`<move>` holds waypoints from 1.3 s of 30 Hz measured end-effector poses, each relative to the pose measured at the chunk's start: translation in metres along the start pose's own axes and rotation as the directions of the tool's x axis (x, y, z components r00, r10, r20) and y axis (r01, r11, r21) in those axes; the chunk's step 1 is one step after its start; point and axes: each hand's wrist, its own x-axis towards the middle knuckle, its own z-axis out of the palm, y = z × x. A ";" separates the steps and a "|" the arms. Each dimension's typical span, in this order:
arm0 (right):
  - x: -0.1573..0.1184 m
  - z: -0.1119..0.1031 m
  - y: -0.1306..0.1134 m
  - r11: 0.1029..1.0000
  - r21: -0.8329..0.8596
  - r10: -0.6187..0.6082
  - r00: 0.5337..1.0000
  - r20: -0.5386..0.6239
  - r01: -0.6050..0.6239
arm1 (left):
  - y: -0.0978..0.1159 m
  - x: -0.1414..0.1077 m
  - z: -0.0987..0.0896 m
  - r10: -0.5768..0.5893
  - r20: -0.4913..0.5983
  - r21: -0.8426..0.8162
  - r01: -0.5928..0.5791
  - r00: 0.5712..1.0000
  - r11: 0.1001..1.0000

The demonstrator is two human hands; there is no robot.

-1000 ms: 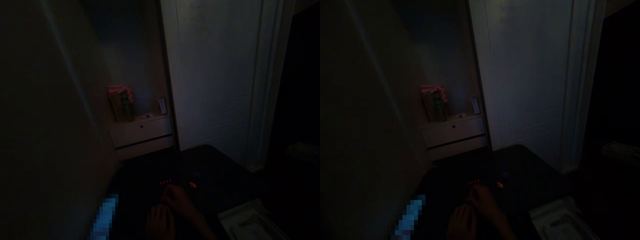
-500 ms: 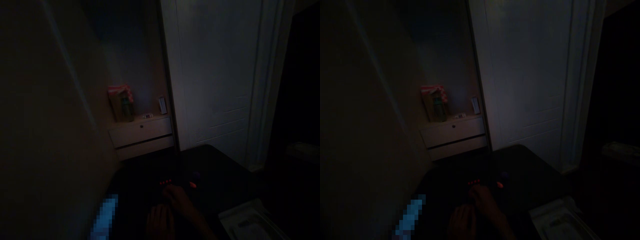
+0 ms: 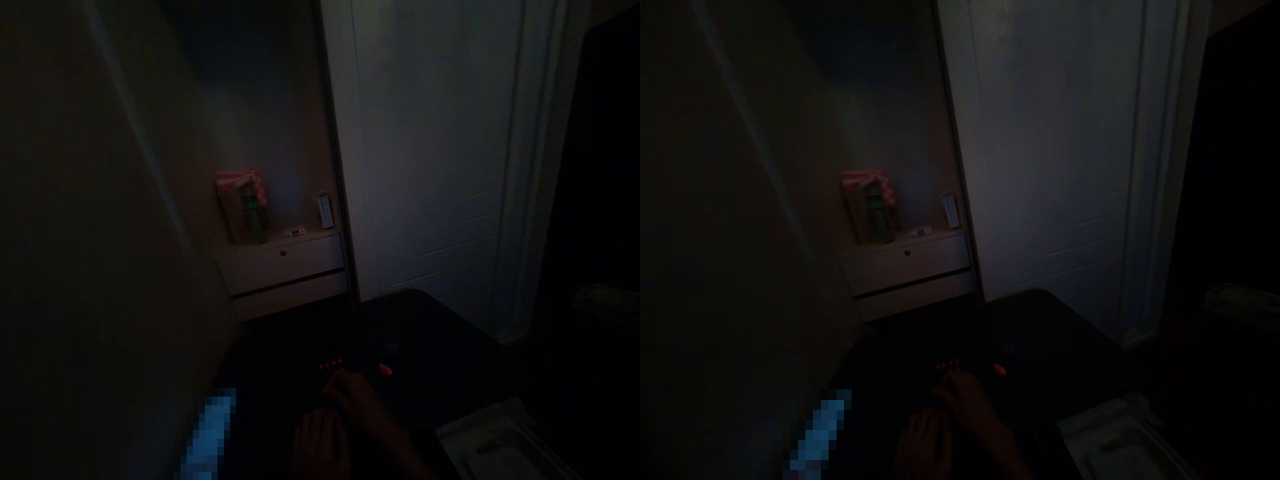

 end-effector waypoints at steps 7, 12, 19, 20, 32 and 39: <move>0.002 0.003 0.003 0.999 -0.034 -0.018 1.000 -0.005 0.018 | 0.003 0.002 -0.001 -0.025 0.002 -0.029 0.025 1.000 0.999; 0.000 0.003 0.001 1.000 -0.017 -0.014 1.000 -0.015 0.014 | 0.003 0.001 0.000 -0.035 -0.003 -0.023 0.035 0.999 0.999; 0.000 0.000 0.001 1.000 0.031 -0.004 0.999 -0.032 0.005 | 0.001 -0.003 0.002 -0.004 0.002 0.030 0.004 1.000 1.000; 0.000 0.000 0.000 0.999 0.040 -0.004 1.000 -0.028 0.005 | 0.001 -0.004 0.003 -0.005 0.005 0.026 0.005 1.000 1.000; 0.001 0.000 0.004 0.998 0.050 -0.049 0.999 0.010 0.049 | -0.002 -0.003 0.005 0.017 -0.012 0.000 -0.017 1.000 1.000; 0.003 0.002 0.006 1.000 0.011 -0.027 1.000 -0.004 0.027 | -0.001 -0.004 0.006 -0.010 -0.003 0.008 0.010 1.000 1.000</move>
